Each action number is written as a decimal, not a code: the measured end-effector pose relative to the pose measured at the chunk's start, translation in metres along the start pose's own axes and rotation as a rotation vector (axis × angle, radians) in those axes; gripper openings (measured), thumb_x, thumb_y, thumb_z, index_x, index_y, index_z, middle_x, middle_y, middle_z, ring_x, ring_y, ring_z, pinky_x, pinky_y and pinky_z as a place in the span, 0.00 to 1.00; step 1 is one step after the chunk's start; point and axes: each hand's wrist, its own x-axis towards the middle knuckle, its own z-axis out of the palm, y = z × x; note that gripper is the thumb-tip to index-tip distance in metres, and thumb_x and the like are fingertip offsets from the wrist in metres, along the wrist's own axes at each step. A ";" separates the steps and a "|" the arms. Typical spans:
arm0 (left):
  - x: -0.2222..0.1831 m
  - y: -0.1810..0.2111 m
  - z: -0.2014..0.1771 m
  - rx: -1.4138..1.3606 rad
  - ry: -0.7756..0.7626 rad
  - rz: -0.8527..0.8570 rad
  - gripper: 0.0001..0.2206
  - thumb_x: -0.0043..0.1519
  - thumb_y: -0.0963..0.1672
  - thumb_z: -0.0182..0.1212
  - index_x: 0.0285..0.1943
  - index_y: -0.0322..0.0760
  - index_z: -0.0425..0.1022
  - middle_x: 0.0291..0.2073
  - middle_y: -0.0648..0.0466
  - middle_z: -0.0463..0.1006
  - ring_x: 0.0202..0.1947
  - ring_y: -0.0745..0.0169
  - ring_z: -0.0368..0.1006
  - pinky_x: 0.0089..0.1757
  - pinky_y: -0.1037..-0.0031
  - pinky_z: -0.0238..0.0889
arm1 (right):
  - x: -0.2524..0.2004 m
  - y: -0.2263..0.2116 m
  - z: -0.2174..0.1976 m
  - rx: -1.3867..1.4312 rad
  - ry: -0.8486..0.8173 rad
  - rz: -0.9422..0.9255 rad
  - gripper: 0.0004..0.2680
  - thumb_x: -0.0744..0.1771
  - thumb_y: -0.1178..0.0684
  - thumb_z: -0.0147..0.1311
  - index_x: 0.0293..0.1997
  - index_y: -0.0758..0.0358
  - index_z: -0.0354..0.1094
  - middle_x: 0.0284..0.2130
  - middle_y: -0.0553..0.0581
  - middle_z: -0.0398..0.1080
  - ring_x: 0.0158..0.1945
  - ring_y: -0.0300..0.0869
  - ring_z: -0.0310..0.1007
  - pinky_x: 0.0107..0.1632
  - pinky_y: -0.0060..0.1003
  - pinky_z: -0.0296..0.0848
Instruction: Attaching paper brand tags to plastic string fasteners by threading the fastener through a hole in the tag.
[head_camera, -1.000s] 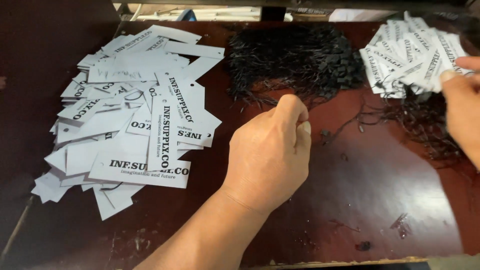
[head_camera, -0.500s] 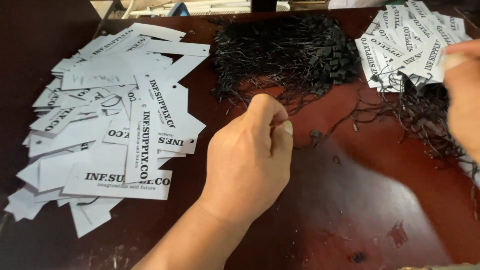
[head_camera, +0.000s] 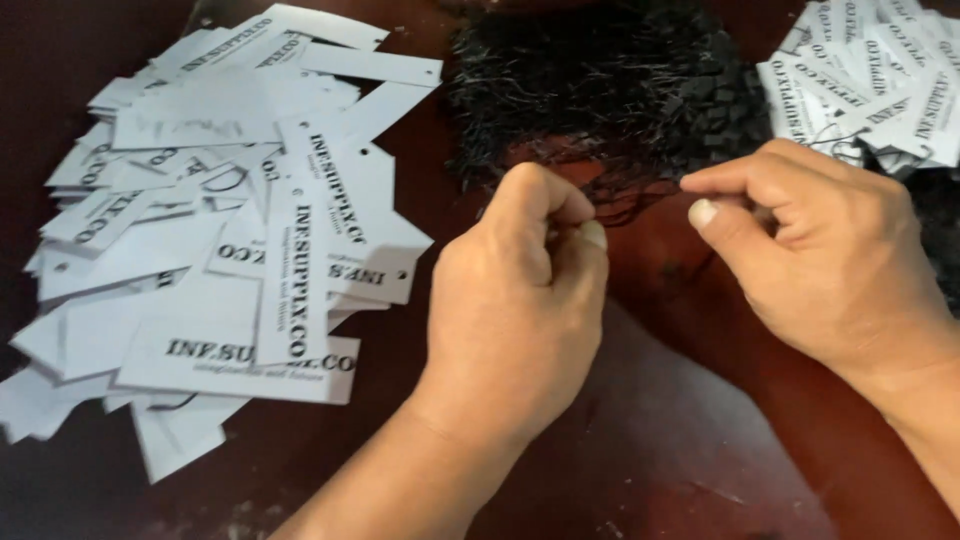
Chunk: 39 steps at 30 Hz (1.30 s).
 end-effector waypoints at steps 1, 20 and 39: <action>0.000 0.000 0.001 -0.006 -0.009 0.007 0.01 0.58 0.45 0.52 0.35 0.48 0.68 0.22 0.61 0.78 0.22 0.59 0.73 0.31 0.66 0.65 | -0.002 0.002 0.000 -0.010 0.003 0.007 0.04 0.70 0.63 0.59 0.47 0.67 0.79 0.37 0.55 0.75 0.29 0.43 0.66 0.35 0.39 0.63; -0.005 -0.011 0.028 0.549 -0.086 0.363 0.31 0.61 0.58 0.54 0.66 0.36 0.68 0.67 0.42 0.67 0.71 0.36 0.54 0.62 0.39 0.43 | -0.011 0.032 0.014 -0.191 0.105 0.220 0.06 0.70 0.58 0.60 0.50 0.57 0.83 0.39 0.50 0.75 0.34 0.38 0.70 0.45 0.35 0.71; 0.026 -0.025 0.034 0.641 -0.001 0.641 0.25 0.57 0.55 0.63 0.59 0.41 0.77 0.54 0.55 0.79 0.57 0.50 0.68 0.50 0.51 0.60 | -0.003 0.021 0.013 -0.234 -0.042 -0.004 0.12 0.68 0.55 0.61 0.59 0.50 0.80 0.37 0.51 0.68 0.43 0.46 0.71 0.51 0.45 0.75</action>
